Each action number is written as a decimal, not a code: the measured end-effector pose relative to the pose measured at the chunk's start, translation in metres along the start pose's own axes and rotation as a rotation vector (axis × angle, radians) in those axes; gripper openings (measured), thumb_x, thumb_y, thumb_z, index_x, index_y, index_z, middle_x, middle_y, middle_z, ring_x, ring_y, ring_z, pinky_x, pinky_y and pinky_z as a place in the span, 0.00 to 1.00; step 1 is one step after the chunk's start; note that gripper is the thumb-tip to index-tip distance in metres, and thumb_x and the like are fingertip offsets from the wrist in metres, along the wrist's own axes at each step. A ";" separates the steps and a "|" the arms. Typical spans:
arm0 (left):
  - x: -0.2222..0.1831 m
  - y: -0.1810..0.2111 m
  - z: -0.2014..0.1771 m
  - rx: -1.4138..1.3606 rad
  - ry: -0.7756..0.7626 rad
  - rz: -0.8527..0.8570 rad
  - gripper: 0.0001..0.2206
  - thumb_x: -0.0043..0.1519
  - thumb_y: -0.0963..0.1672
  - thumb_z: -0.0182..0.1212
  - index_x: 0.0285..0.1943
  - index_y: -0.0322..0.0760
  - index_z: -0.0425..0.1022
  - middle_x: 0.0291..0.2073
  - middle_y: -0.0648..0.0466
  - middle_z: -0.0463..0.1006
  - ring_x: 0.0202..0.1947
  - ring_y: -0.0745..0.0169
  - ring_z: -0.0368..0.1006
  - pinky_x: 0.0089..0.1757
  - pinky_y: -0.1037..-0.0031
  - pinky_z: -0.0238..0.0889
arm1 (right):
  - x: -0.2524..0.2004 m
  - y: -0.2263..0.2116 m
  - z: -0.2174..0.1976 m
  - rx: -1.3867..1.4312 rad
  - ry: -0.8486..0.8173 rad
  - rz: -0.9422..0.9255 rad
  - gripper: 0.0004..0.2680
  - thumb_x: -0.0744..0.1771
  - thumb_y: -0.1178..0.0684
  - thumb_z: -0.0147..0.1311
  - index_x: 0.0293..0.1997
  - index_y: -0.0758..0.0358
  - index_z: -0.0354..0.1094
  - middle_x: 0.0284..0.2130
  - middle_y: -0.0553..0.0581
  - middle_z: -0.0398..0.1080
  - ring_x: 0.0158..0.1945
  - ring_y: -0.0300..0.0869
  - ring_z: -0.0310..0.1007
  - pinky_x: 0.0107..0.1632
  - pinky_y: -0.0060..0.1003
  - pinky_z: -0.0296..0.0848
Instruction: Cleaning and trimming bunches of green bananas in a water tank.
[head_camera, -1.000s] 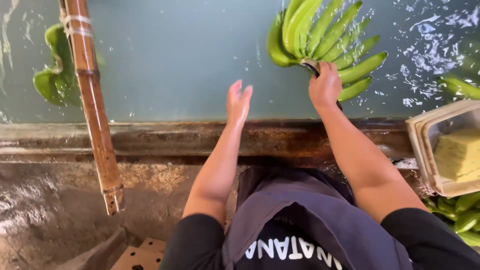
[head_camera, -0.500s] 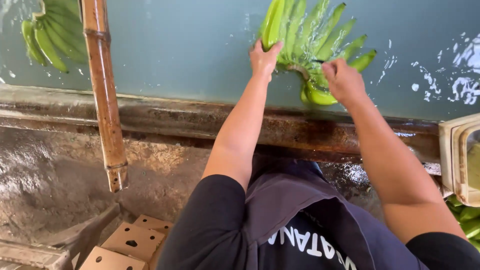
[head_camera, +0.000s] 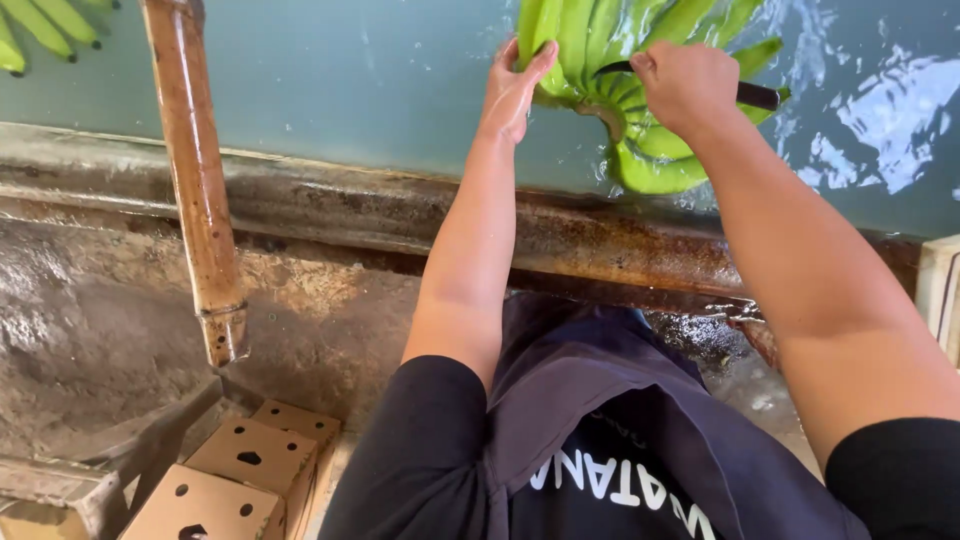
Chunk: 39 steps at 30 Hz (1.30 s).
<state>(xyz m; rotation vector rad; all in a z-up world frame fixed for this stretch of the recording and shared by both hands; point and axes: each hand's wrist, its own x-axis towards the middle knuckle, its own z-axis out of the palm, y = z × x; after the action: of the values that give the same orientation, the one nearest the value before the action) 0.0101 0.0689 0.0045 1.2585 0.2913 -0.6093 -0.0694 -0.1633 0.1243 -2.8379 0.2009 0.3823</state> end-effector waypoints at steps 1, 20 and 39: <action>0.006 -0.004 -0.002 -0.059 -0.040 0.052 0.45 0.49 0.52 0.79 0.73 0.30 0.59 0.62 0.41 0.73 0.69 0.46 0.63 0.68 0.48 0.38 | 0.002 -0.004 0.001 -0.040 0.023 -0.015 0.15 0.75 0.39 0.47 0.42 0.58 0.75 0.27 0.65 0.74 0.34 0.62 0.75 0.36 0.58 0.68; 0.013 -0.009 0.017 -0.164 -0.237 0.185 0.35 0.56 0.47 0.79 0.70 0.26 0.69 0.74 0.53 0.60 0.72 0.52 0.59 0.69 0.58 0.53 | 0.010 -0.031 -0.010 -0.263 -0.143 -0.191 0.13 0.72 0.39 0.46 0.42 0.52 0.77 0.27 0.60 0.78 0.35 0.56 0.78 0.38 0.52 0.72; -0.185 0.051 0.207 1.066 -0.618 1.295 0.35 0.56 0.52 0.76 0.73 0.62 0.63 0.83 0.61 0.41 0.81 0.49 0.28 0.74 0.40 0.20 | -0.296 0.074 -0.155 1.313 0.203 0.405 0.15 0.70 0.52 0.56 0.63 0.66 0.71 0.37 0.50 0.70 0.34 0.30 0.68 0.38 0.27 0.67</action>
<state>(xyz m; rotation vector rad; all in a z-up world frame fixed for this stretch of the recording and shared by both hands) -0.1352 -0.0685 0.2038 1.8042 -1.4568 0.0867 -0.3278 -0.2481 0.3321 -1.5133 0.7421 -0.0153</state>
